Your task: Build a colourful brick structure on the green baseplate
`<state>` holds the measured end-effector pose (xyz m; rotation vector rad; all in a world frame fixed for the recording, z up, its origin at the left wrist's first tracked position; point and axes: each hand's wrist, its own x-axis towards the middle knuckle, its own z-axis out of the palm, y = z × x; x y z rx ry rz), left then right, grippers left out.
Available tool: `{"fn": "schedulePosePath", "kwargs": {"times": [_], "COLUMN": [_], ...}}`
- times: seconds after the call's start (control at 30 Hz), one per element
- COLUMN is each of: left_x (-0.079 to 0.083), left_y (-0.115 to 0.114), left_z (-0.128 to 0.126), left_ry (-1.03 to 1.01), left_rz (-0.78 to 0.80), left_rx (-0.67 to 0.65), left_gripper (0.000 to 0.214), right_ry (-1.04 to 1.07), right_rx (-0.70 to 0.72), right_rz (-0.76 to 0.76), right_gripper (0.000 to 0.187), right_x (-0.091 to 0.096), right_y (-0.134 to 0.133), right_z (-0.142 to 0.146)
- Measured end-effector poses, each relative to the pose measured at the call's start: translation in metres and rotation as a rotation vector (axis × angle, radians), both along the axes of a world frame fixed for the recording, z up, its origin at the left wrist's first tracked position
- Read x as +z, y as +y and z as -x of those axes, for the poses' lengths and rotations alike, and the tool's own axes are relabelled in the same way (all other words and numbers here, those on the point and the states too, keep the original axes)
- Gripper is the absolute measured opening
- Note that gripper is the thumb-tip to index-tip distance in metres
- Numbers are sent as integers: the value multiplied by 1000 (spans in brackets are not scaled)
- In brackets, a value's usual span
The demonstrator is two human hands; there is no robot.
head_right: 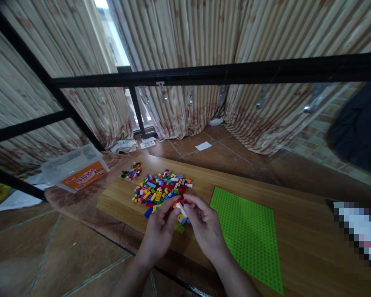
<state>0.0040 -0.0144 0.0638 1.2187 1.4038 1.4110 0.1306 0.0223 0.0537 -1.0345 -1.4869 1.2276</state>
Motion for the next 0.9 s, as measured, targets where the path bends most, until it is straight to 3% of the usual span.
{"fn": "schedulePosePath", "kwargs": {"times": [0.13,0.3,0.4,0.67,0.9], "left_x": [-2,-9,-13,-26,-19], "left_y": [-6,-2,2,7,16], "left_z": [-5,-14,-19,-31,-35], "left_ry": [25,-194,-311,-460,-391], "left_rz": [-20,41,100,159,172], "left_rx": [-15,23,80,265,255], "left_gripper": [35,29,28,26,30], "right_ry": [118,401,495,431,335], "right_rx": [-48,-193,-270,-360,-314], "right_rz": [77,284,321,363,283], "right_gripper": [27,24,25,35,36], "right_x": [1,-10,-19,-27,-25], "right_y": [-2,-9,-10,-7,-16], "right_z": [8,26,35,44,46]}}
